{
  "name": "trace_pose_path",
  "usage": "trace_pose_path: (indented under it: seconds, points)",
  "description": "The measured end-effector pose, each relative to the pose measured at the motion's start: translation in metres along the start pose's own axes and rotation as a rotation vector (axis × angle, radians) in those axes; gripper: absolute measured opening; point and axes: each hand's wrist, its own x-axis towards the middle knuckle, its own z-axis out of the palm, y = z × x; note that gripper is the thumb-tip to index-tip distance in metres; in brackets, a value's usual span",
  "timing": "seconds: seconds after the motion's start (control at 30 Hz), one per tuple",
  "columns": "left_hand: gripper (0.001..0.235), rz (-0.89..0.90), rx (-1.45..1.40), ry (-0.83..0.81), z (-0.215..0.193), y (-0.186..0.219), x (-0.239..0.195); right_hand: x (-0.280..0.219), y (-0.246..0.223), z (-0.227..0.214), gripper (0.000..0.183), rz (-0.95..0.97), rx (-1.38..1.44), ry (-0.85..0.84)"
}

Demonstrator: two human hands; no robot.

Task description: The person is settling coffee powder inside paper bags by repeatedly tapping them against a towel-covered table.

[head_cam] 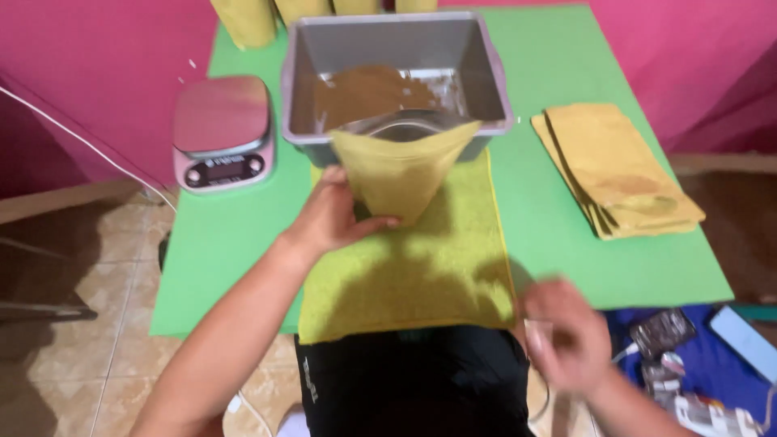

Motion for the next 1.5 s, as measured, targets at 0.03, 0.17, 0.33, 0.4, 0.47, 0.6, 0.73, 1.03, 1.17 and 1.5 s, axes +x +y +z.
trace_pose_path:
  seconds: [0.03, 0.17, 0.33, 0.4, 0.47, 0.6, 0.73, 1.03, 1.17, 1.5]
  points:
    - [0.058, -0.014, -0.026, -0.002, -0.008, 0.007, 0.002, 0.037, -0.003, 0.003, 0.015, 0.091, -0.084, -0.083]
    - [0.059, -0.074, -0.156, -0.036, -0.023, 0.036, 0.006, 0.147, -0.018, 0.033, 0.091, 0.335, -0.059, -0.447]
    - [0.075, -0.048, -0.156, -0.009, 0.016, -0.009, -0.006, 0.179, 0.031, 0.073, 0.09, 0.307, 0.109, -0.615]
    - [0.08, -0.048, -0.105, 0.028, 0.021, -0.018, -0.008, 0.181, 0.043, 0.088, 0.078, 0.295, 0.167, -0.618]
    - [0.095, -0.2, -0.106, -0.107, 0.01, -0.003, -0.007, 0.178, 0.045, 0.098, 0.088, 0.351, 0.186, -0.572]
    - [0.106, -0.167, -0.149, -0.034, 0.011, -0.015, -0.006, 0.169, 0.07, 0.089, 0.072, 0.293, 0.16, -0.536]
    - [0.103, 0.079, -0.208, 0.276, 0.013, -0.035, -0.009, 0.172, 0.076, 0.083, 0.059, 0.096, 0.185, -0.399]
    - [0.079, 0.072, -0.201, 0.247, -0.001, -0.027, -0.008, 0.169, 0.065, 0.086, 0.051, 0.238, 0.038, -0.456]
    - [0.075, 0.049, -0.237, 0.219, -0.004, -0.021, -0.008, 0.162, 0.078, 0.088, 0.043, 0.227, 0.044, -0.402]
    - [0.077, -0.107, -0.183, 0.085, -0.007, -0.013, -0.012, 0.17, 0.064, 0.092, 0.041, 0.258, 0.002, -0.467]
